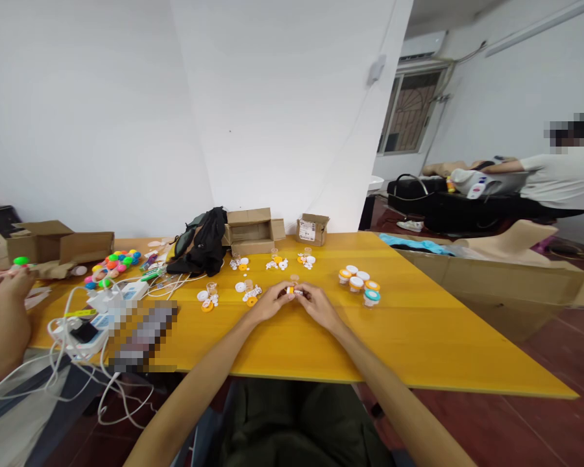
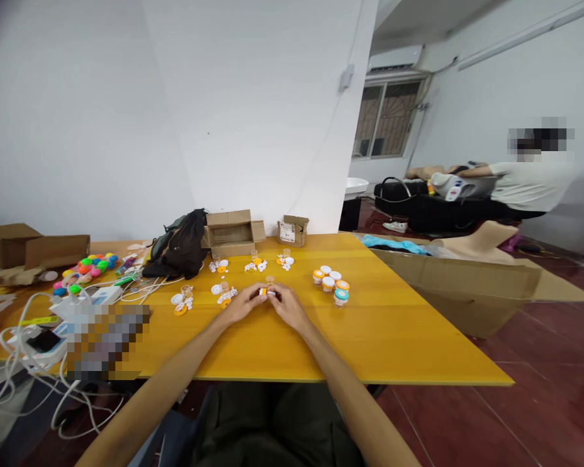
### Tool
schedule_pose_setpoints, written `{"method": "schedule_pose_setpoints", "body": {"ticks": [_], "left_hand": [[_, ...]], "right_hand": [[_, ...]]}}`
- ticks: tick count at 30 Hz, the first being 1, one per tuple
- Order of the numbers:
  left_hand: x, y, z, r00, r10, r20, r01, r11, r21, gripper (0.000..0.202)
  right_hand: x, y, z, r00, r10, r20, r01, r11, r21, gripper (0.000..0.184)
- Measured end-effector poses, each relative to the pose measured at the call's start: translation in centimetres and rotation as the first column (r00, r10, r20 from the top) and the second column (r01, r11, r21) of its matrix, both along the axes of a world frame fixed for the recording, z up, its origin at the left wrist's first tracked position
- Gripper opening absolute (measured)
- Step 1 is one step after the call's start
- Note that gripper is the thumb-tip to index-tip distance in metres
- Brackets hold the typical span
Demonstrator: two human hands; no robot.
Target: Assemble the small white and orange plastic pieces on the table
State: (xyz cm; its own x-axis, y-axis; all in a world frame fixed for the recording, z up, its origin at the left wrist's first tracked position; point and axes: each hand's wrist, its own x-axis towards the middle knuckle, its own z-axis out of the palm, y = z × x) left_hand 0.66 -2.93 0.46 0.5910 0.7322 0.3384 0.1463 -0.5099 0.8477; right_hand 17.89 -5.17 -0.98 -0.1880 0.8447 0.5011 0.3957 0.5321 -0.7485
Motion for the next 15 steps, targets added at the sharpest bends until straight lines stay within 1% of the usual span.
{"method": "schedule_pose_setpoints", "body": {"ticks": [5,10,12,15], "left_hand": [[-0.13,0.17,-0.16,1.000,-0.005,0.015,0.005,1.000,-0.006,0.041],[-0.17,0.50,-0.37,1.000,-0.004,0.007,0.004,0.999,-0.049,0.042],[-0.15,0.60,-0.44,1.000,0.013,0.010,-0.013,0.999,-0.044,0.038],[-0.13,0.69,-0.52,0.997,0.074,0.034,-0.074,0.997,-0.010,0.030]], "right_hand": [[0.03,-0.03,0.02,1.000,0.011,-0.004,-0.011,1.000,0.018,0.025],[-0.08,-0.16,0.08,0.998,-0.059,-0.032,0.062,0.993,0.098,0.026],[-0.14,-0.17,0.13,0.996,-0.070,-0.062,0.076,0.993,0.092,0.026],[-0.14,-0.05,0.13,0.988,-0.099,-0.122,0.106,0.993,0.052,0.025]]}}
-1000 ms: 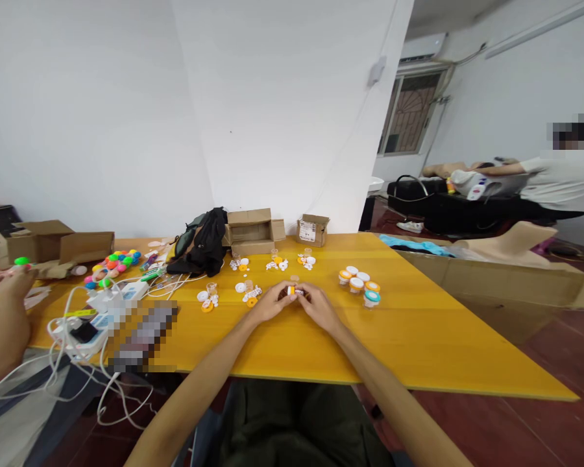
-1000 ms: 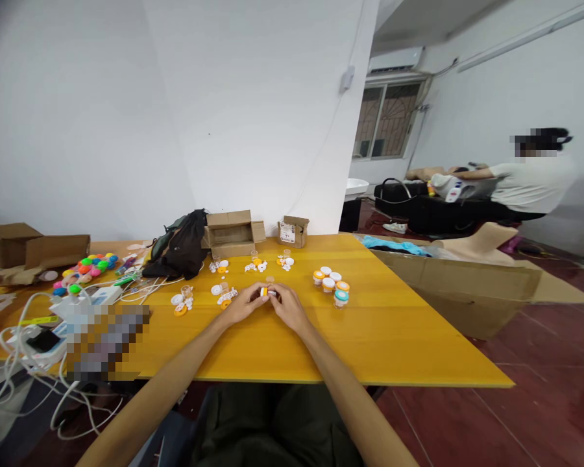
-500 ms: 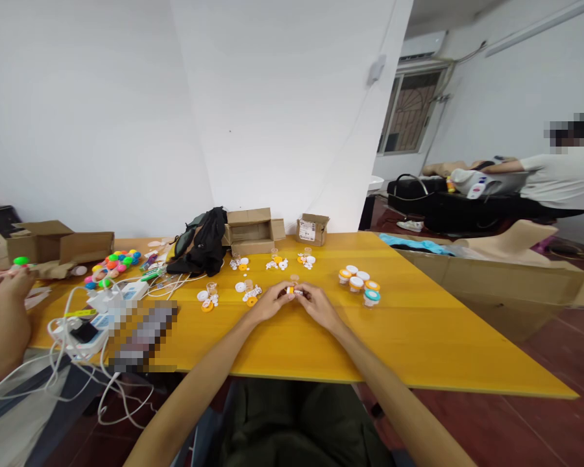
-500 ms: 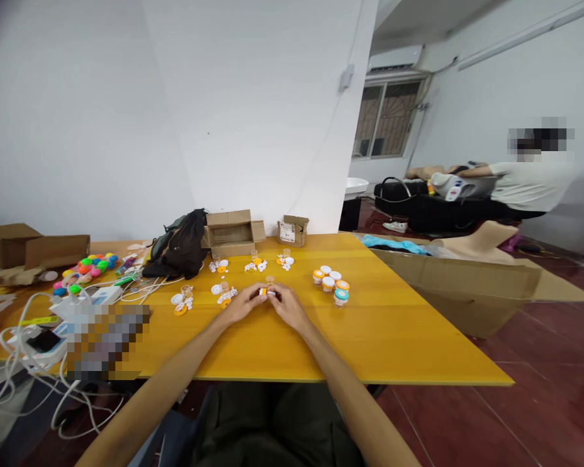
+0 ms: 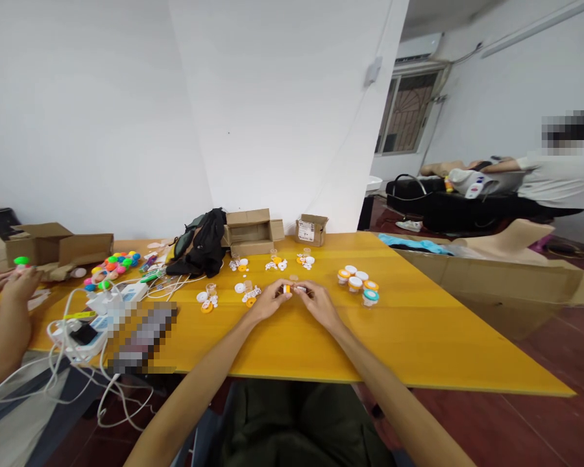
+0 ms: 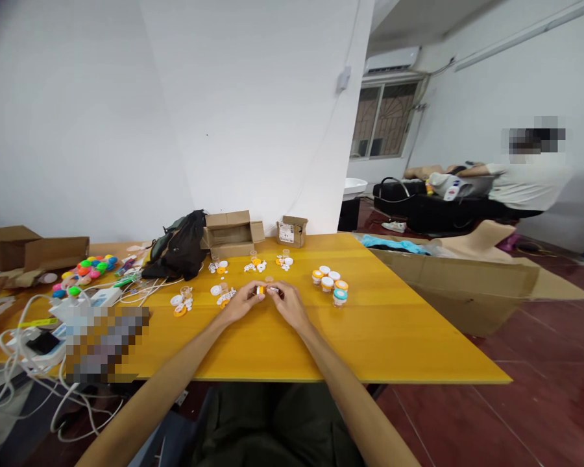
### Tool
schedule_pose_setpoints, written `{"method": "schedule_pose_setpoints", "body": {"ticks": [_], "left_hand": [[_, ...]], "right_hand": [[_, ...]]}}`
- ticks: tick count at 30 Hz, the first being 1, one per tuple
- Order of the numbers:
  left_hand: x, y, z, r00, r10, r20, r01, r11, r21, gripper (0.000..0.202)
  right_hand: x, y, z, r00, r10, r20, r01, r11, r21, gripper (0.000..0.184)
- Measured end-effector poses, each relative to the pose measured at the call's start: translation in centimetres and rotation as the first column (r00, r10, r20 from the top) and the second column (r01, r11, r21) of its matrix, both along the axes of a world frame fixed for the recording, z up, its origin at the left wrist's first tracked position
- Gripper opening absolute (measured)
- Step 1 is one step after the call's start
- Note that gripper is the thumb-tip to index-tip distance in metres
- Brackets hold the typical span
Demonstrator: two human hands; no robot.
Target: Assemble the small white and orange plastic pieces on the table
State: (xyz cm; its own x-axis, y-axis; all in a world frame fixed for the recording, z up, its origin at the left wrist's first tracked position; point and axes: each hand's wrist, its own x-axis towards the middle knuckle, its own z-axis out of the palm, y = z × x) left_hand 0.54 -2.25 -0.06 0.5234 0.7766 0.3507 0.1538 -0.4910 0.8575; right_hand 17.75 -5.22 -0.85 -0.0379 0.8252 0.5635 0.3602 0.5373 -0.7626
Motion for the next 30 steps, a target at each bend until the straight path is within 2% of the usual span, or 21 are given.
{"method": "schedule_pose_setpoints", "body": {"ticks": [4,10,17,22,25,30], "left_hand": [[-0.05,-0.01,-0.02,0.997,0.076,-0.002,-0.076,0.997,0.000,0.024],[-0.09,0.03,-0.24,0.992,0.111,-0.053,-0.110,0.994,0.024,0.017],[0.08,0.16,-0.59,0.968,0.209,-0.139,-0.174,0.958,0.230,0.015],[-0.08,-0.02,-0.49,0.953,0.271,-0.138,-0.207,0.909,0.361,0.023],[-0.08,-0.17,-0.49,0.954,0.263,-0.144,-0.185,0.893,0.411,0.027],[0.03,-0.27,-0.59,0.955,0.267,-0.132,-0.184,0.877,0.443,0.029]], "right_hand": [[0.28,0.27,-0.09,0.996,-0.068,-0.055,0.066,0.997,-0.034,0.026],[0.62,0.57,-0.24,0.992,-0.098,-0.076,0.098,0.995,-0.004,0.029],[0.67,0.53,-0.24,0.988,-0.067,-0.139,0.056,0.995,-0.080,0.029],[0.54,0.46,-0.29,0.968,-0.070,-0.241,0.036,0.989,-0.142,0.033],[0.41,0.40,-0.25,0.952,-0.078,-0.295,0.027,0.984,-0.173,0.038],[0.30,0.09,0.35,0.959,-0.116,-0.260,0.081,0.987,-0.142,0.042]]}}
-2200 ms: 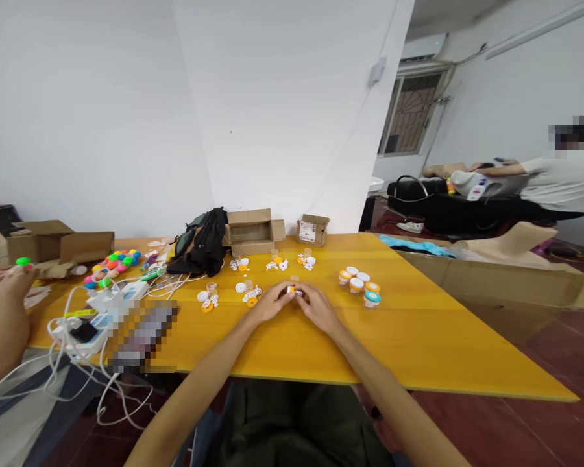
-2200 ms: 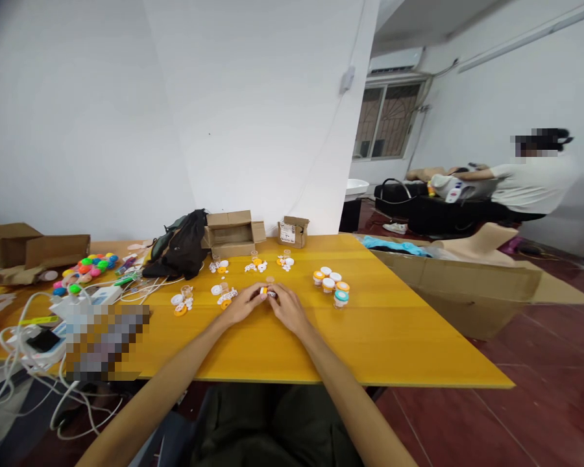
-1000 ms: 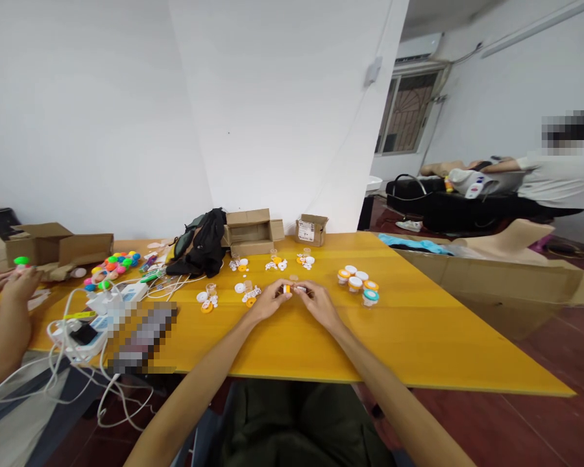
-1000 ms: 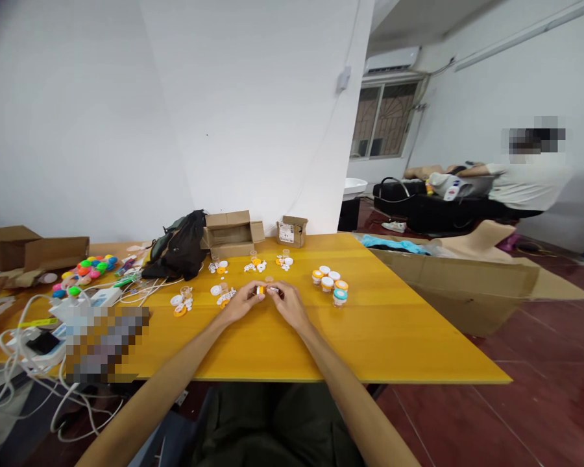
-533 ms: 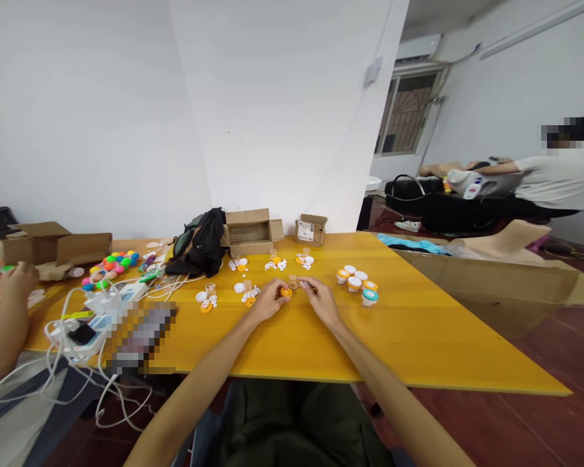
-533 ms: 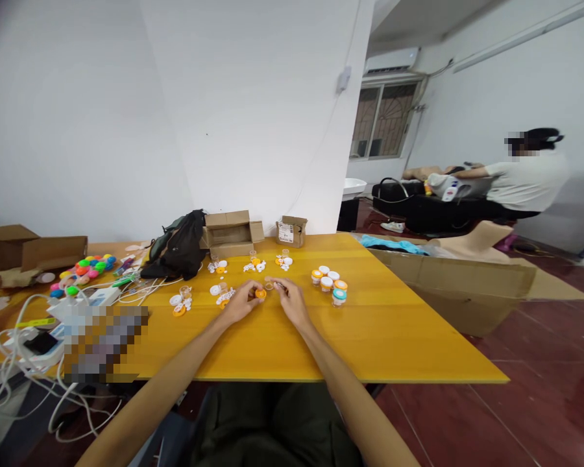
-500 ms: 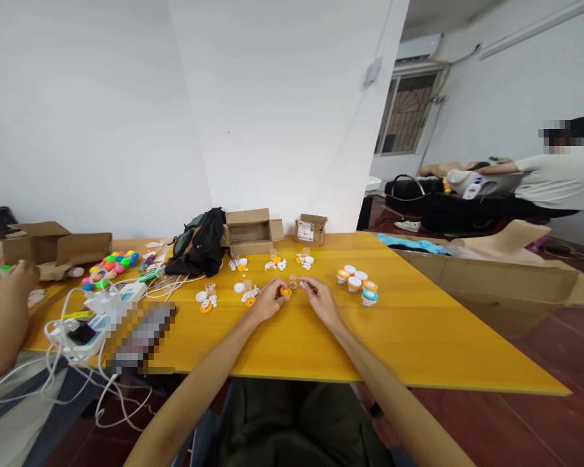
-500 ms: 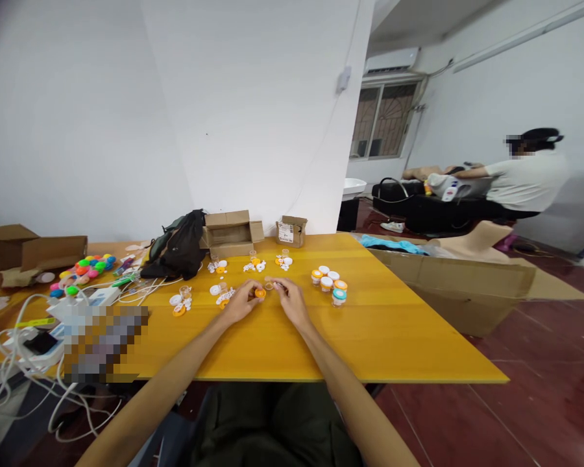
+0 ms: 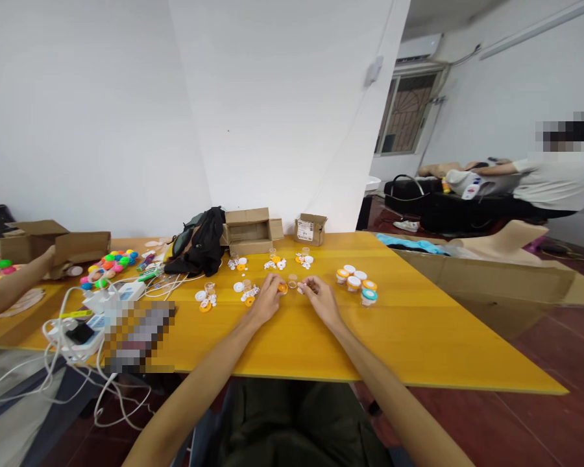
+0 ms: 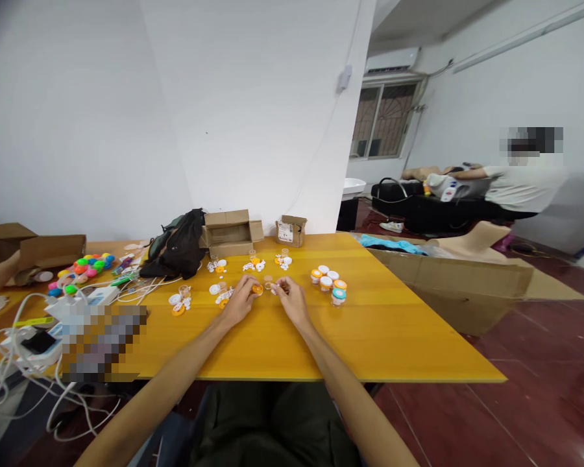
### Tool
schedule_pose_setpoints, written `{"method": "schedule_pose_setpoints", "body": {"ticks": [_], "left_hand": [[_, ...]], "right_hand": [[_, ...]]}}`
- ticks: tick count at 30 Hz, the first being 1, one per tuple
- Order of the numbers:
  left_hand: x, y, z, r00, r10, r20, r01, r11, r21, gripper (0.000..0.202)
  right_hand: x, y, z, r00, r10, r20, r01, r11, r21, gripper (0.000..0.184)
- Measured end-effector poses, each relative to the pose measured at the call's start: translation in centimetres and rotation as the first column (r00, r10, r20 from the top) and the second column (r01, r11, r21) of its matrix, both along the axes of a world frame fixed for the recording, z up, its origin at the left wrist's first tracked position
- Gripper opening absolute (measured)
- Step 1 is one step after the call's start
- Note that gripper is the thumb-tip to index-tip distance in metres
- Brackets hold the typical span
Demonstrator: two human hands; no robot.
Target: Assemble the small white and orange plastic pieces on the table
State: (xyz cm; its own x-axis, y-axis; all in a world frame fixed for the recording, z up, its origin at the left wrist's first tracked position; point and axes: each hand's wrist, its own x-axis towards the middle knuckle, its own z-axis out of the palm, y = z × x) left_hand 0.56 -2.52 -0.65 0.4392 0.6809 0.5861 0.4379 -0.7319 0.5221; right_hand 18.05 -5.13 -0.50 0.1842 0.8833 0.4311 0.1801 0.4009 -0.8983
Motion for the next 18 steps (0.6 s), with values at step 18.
{"method": "schedule_pose_setpoints", "body": {"ticks": [18], "left_hand": [[0.4,-0.9,0.8,1.000,0.007,-0.024,-0.010,0.995,-0.104,0.012]], "right_hand": [[0.1,0.1,-0.3,0.991,0.118,-0.061,-0.122,0.989,-0.083,0.050]]}}
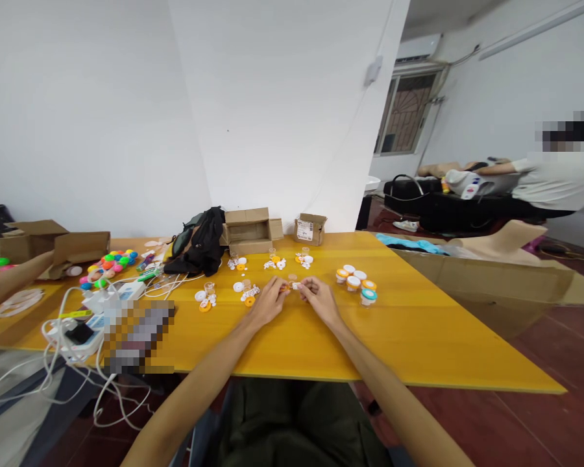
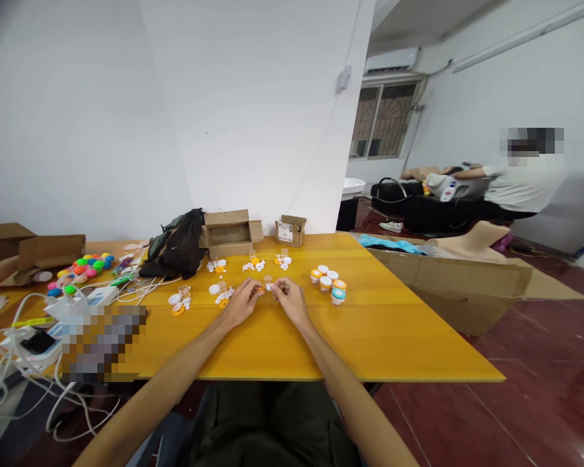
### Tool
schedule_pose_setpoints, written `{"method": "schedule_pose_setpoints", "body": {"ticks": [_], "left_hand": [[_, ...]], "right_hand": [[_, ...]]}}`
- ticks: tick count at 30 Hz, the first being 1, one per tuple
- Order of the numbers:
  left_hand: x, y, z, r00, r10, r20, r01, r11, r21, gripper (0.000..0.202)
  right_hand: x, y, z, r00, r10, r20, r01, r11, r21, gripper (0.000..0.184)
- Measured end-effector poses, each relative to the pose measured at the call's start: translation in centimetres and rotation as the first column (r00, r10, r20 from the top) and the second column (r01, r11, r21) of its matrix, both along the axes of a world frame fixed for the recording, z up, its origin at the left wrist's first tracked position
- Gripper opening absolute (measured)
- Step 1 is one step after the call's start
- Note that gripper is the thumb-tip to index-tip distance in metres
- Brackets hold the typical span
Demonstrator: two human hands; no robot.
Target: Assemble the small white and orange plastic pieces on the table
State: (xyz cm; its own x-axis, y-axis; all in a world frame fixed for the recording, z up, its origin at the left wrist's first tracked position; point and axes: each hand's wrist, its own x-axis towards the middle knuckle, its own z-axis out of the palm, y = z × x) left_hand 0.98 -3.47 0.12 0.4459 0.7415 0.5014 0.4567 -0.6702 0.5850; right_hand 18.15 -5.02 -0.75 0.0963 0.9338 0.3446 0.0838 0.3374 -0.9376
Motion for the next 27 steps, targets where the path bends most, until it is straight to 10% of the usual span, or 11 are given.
{"method": "schedule_pose_setpoints", "body": {"ticks": [27], "left_hand": [[0.16,-0.26,0.54,0.970,-0.181,0.161,0.213,0.955,-0.207,0.009]], "right_hand": [[0.05,0.04,0.12,0.987,0.160,0.023,-0.159,0.985,-0.061,0.044]]}}
